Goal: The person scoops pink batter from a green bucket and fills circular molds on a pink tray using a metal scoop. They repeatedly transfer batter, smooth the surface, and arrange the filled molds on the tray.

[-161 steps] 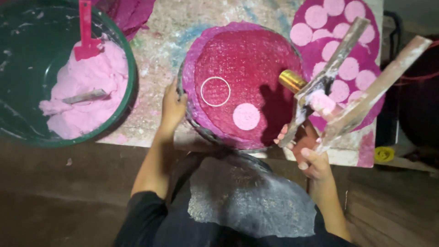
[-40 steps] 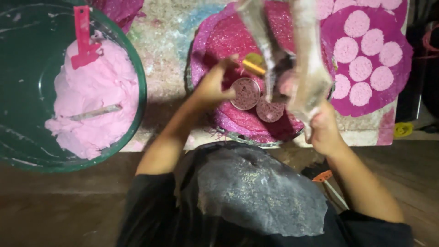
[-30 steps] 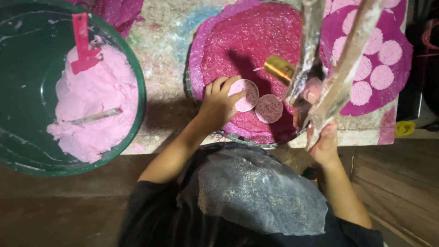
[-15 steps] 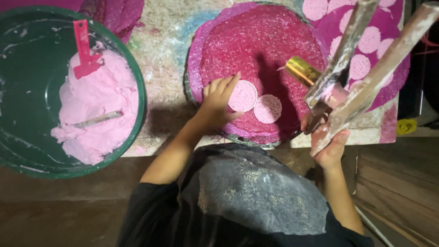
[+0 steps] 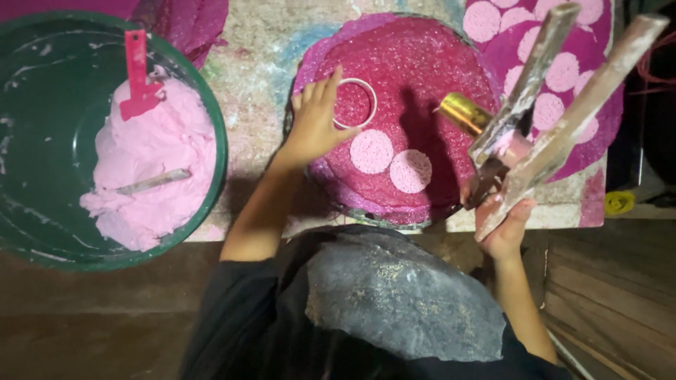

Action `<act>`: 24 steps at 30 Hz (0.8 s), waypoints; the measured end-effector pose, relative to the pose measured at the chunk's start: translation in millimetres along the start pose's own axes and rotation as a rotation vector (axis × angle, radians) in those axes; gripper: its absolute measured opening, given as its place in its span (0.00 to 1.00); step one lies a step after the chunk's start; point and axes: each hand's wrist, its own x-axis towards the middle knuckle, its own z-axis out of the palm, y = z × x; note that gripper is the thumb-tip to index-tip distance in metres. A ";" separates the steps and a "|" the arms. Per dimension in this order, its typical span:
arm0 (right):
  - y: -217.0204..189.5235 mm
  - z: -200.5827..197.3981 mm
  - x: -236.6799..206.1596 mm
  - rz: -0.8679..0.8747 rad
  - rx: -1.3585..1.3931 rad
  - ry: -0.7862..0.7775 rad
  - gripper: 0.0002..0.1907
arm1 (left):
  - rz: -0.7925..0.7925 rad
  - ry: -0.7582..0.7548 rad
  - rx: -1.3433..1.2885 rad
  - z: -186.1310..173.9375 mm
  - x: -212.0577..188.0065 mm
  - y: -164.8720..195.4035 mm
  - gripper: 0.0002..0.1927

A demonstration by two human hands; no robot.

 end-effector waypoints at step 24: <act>-69.5 106.3 203.5 0.689 -1.237 -0.715 0.47 | 0.450 0.163 -2.387 -40.7 80.6 4.2 0.19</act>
